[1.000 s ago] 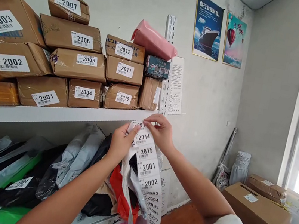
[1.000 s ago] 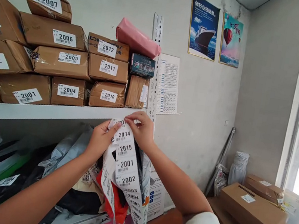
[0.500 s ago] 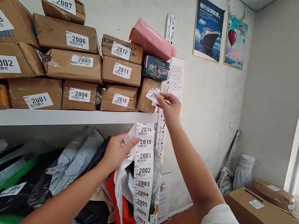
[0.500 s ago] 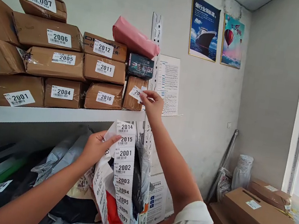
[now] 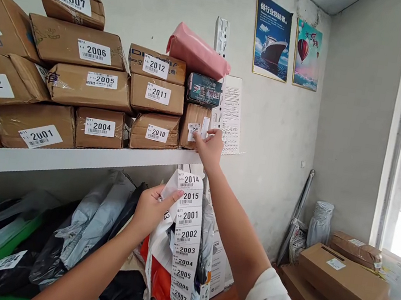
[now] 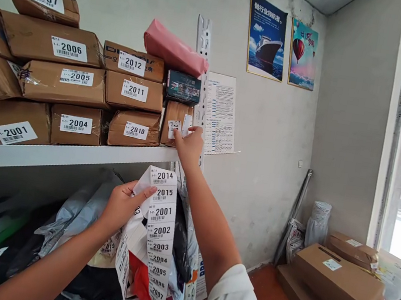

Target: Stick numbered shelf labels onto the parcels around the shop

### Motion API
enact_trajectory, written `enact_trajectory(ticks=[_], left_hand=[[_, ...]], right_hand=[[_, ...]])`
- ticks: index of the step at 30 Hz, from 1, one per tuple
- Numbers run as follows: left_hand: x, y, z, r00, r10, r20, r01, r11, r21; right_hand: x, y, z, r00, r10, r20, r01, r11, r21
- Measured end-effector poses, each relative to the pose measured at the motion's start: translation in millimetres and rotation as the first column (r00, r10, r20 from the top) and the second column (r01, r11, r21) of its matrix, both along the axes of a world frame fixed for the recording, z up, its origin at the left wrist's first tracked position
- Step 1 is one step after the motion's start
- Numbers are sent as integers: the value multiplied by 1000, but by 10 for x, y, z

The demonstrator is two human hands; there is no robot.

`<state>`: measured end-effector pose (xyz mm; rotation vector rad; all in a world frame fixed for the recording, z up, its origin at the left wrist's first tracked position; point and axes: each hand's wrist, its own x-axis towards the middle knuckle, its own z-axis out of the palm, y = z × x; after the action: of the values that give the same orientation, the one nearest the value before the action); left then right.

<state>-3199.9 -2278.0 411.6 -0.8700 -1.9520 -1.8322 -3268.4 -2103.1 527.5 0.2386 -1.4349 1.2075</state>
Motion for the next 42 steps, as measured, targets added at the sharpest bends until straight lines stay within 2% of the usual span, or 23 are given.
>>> enact_trajectory(ticks=[1,3,5,6,7,10,13,14,15,17,18,19,20,22,23,24,27,30,34,36,42], left_hand=[[-1,-14,-1,1000,-1,-2,1,1000,-1],[2,-42,12,1000,1,-9,-1,1000,2],[14,-66,39,1000,15,-16,-15,1000,4],[24,-77,55,1000,23,-17,-23,1000,4],[34,-87,70,999,30,-17,-30,1000,4],[56,-106,99,999,39,-14,-39,999,3],[44,-113,104,999,34,-17,-33,999,10],[35,-114,103,999,33,-20,-33,999,14],[25,-115,103,999,35,-23,-35,999,20],[12,-123,105,999,44,-26,-43,998,40],[10,-129,108,999,48,-26,-46,997,54],[11,-138,112,998,50,-27,-48,997,67],[14,-147,118,998,48,-29,-46,996,79],[24,-166,141,998,41,-42,-37,995,92],[29,-174,162,998,36,-54,-32,997,76],[35,-180,192,997,35,-71,-32,999,40],[58,-184,332,984,76,-161,-92,991,-99],[98,-165,508,966,112,-234,-139,985,-103],[159,-126,672,973,27,-229,-71,980,-188],[179,-103,720,974,21,-226,-63,982,-180],[190,10,889,930,180,-322,-208,976,-57]], right_hand=[[14,37,4,989,-141,-33,143,987,79],[27,90,19,933,-314,-175,353,893,280],[15,129,43,887,-327,-327,451,764,462],[-1,149,57,869,-323,-374,482,723,495],[-22,171,71,850,-338,-404,511,713,480],[-97,243,118,810,-382,-445,555,743,374],[-127,279,171,835,-284,-471,524,671,524],[-108,276,184,842,-270,-468,514,666,541],[-69,266,189,842,-277,-463,508,694,510],[81,223,155,855,-275,-440,452,810,373],[188,192,112,888,-206,-412,365,859,358],[310,156,49,931,-75,-356,230,879,417],[438,116,-29,962,92,-256,58,850,524],[679,36,-207,932,363,10,-269,673,689],[776,-1,-293,898,426,109,-371,601,707],[854,-34,-367,877,453,159,-425,578,697],[963,-96,-489,878,451,164,-446,642,624],[952,-95,-478,851,489,191,-504,661,557],[879,-46,-401,787,596,160,-611,714,343],[843,-38,-369,780,612,133,-621,727,293],[817,-157,-279,813,582,-1,-555,775,303]])
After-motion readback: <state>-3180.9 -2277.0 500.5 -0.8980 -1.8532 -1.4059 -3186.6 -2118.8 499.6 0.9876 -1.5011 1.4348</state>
